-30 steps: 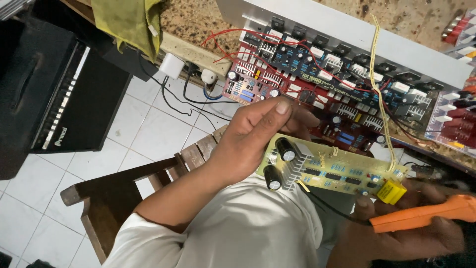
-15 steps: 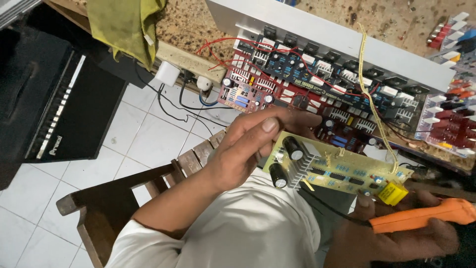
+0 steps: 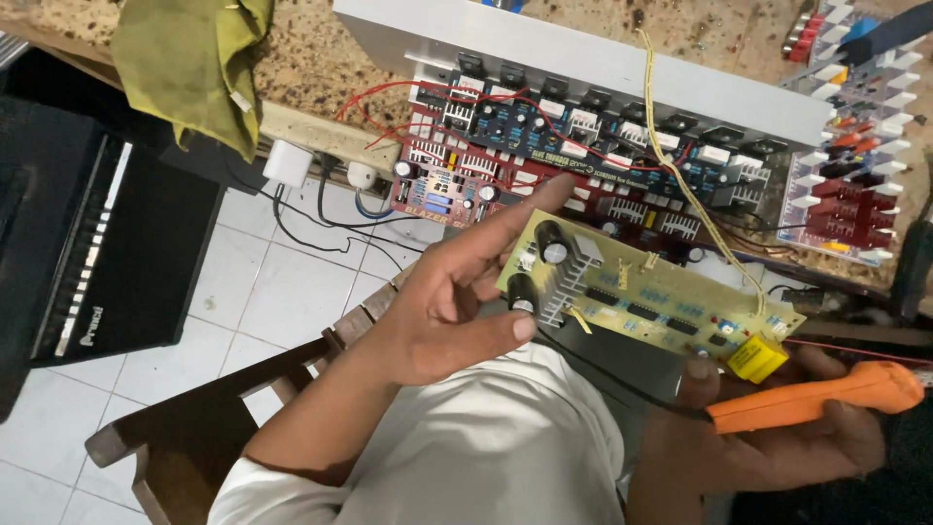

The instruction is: The person is inspecting, testing, and repairing electronic circuit boards using a multimeter, screwdriver, and soldering iron.

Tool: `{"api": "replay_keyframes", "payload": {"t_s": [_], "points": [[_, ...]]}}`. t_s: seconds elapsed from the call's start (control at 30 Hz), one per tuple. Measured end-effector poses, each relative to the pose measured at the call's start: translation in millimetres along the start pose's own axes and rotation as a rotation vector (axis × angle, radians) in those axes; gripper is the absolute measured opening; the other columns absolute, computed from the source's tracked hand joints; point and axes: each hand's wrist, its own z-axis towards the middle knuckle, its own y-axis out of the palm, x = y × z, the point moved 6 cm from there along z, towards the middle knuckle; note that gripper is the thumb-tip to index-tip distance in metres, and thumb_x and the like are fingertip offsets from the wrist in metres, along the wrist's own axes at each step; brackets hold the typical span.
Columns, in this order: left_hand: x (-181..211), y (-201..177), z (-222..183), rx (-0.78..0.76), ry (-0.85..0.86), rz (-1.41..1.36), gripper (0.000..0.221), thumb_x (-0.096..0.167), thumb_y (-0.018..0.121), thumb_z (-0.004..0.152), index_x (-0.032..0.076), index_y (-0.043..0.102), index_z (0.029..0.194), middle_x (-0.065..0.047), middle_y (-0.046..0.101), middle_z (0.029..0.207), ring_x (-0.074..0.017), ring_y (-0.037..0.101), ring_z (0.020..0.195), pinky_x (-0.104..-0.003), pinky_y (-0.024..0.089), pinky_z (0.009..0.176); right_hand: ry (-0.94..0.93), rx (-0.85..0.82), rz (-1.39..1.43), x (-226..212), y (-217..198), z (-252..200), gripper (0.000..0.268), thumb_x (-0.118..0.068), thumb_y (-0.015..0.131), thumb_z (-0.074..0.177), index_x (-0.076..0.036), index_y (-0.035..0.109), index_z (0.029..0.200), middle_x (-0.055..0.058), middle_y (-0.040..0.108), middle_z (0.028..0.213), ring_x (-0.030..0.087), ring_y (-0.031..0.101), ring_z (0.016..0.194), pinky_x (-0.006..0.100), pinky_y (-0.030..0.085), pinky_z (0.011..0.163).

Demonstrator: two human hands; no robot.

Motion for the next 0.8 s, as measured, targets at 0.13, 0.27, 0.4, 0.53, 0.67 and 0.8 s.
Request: {"api": "replay_keyframes", "payload": {"t_s": [0.13, 0.27, 0.4, 0.53, 0.67, 0.8], "points": [[-3.0, -6.1, -2.1, 0.038, -0.125, 0.199, 0.073, 0.013, 0.064, 0.102, 0.011, 0.025, 0.164, -0.013, 0.024, 0.178, 0.0006, 0.023, 0.052, -0.014, 0.018, 0.047, -0.011, -0.065, -0.108, -9.9, -2.1, 2.6, 0.039, -0.027, 0.055, 0.108, -0.011, 0.023, 0.126, 0.016, 0.028, 0.124, 0.037, 0.035, 0.109, 0.051, 0.036, 0.107], [-1.7, -5.2, -1.0, 0.042, -0.126, 0.266, 0.076, 0.014, 0.063, 0.102, 0.008, 0.021, 0.164, -0.014, 0.019, 0.178, -0.0079, 0.021, 0.108, -0.015, 0.028, 0.062, -0.030, -0.061, -0.135, -8.3, -7.2, -3.2, 0.040, -0.022, 0.057, 0.108, -0.012, 0.025, 0.130, 0.016, 0.027, 0.130, 0.039, 0.037, 0.116, 0.050, 0.038, 0.107], [1.3, -1.5, 2.8, 0.030, -0.055, 0.414, 0.093, 0.011, 0.075, 0.095, 0.004, 0.012, 0.164, -0.016, 0.012, 0.177, -0.0303, 0.012, 0.169, -0.046, 0.009, 0.142, -0.021, -0.014, -0.042, -11.6, -5.4, -3.0, 0.056, -0.002, 0.064, 0.099, -0.020, 0.024, 0.134, 0.024, 0.036, 0.122, 0.038, 0.036, 0.102, 0.046, 0.038, 0.089], [-1.1, 0.0, 5.7, 0.064, -0.114, 0.522, 0.105, 0.025, 0.080, 0.089, 0.010, 0.009, 0.165, -0.015, 0.010, 0.178, -0.0311, 0.011, 0.169, -0.049, 0.012, 0.140, -0.069, 0.121, 0.047, 6.6, -6.6, -20.5, 0.068, 0.000, 0.076, 0.088, -0.023, 0.035, 0.137, 0.022, 0.042, 0.131, 0.042, 0.048, 0.116, 0.049, 0.041, 0.103], [-6.2, -1.8, 3.1, 0.095, -0.069, 0.604, 0.109, 0.022, 0.085, 0.090, 0.014, 0.009, 0.166, -0.014, 0.012, 0.179, -0.0324, 0.015, 0.171, -0.052, 0.016, 0.142, 0.219, 0.219, 0.333, 110.5, -24.7, -57.8, 0.030, -0.031, 0.052, 0.112, -0.023, 0.043, 0.140, 0.011, 0.050, 0.144, 0.031, 0.053, 0.126, 0.045, 0.044, 0.112], [-9.7, -4.1, 1.3, 0.074, -0.016, 0.633, 0.099, 0.022, 0.076, 0.095, 0.007, 0.009, 0.166, -0.014, 0.012, 0.178, -0.0315, 0.014, 0.171, -0.050, 0.016, 0.145, 0.749, 0.196, 0.901, 92.8, -26.5, -61.3, 0.037, -0.045, 0.066, 0.097, -0.027, 0.067, 0.128, -0.007, 0.064, 0.128, 0.033, 0.059, 0.131, 0.048, 0.054, 0.092]]}}
